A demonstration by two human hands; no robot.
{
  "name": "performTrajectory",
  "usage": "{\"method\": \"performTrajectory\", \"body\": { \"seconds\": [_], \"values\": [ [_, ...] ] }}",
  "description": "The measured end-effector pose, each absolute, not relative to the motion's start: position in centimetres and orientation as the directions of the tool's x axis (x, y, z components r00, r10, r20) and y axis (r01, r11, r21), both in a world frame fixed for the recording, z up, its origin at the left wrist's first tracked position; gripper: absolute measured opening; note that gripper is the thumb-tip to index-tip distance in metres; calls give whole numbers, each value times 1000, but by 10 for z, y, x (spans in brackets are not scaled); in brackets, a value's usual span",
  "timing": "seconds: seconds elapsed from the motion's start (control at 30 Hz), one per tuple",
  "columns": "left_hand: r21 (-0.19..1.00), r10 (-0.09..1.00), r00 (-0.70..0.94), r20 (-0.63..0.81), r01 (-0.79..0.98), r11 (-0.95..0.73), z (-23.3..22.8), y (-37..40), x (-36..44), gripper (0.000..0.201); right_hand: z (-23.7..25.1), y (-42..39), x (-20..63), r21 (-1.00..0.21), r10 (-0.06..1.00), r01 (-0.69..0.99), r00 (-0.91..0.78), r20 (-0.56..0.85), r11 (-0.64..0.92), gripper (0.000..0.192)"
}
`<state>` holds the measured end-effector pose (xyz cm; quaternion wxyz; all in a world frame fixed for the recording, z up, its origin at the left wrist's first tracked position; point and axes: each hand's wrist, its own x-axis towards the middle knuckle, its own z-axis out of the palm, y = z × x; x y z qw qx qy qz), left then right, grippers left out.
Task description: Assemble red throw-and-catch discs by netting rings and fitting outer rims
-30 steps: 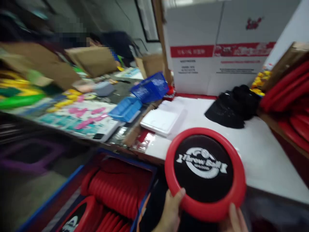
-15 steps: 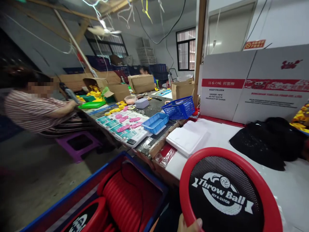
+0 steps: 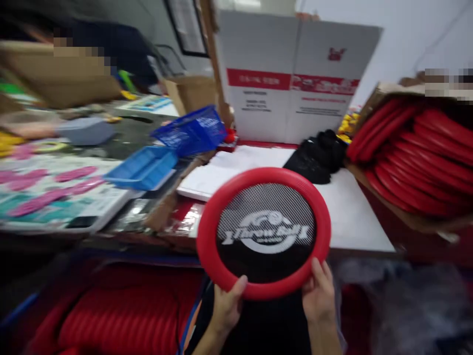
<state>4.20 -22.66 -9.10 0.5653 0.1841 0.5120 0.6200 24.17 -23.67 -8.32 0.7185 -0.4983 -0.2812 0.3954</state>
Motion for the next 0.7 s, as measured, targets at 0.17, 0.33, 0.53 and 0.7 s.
{"method": "performTrajectory", "body": {
  "seconds": [0.17, 0.33, 0.53, 0.7],
  "values": [
    [906, 951, -218, -219, -408, 115, -71, -218, 40, 62, -47, -229, 234, -834, 757, -534, 599, -259, 137, 31],
    [932, 959, -234, -156, -356, 65, -61, -213, 35, 62, -40, -222, 250, -854, 837, -503, 519, -175, 132, 41],
    [915, 957, 79, -279, -280, 290, -68, -183, 7, 60, -40, -204, 298, -921, 765, -302, 644, -8, 244, 39],
    [983, 991, -136, -14, -183, -11, -49, -137, -8, 56, -73, -219, 303, -963, 757, -127, 646, 100, 237, 44]
  ]
}}
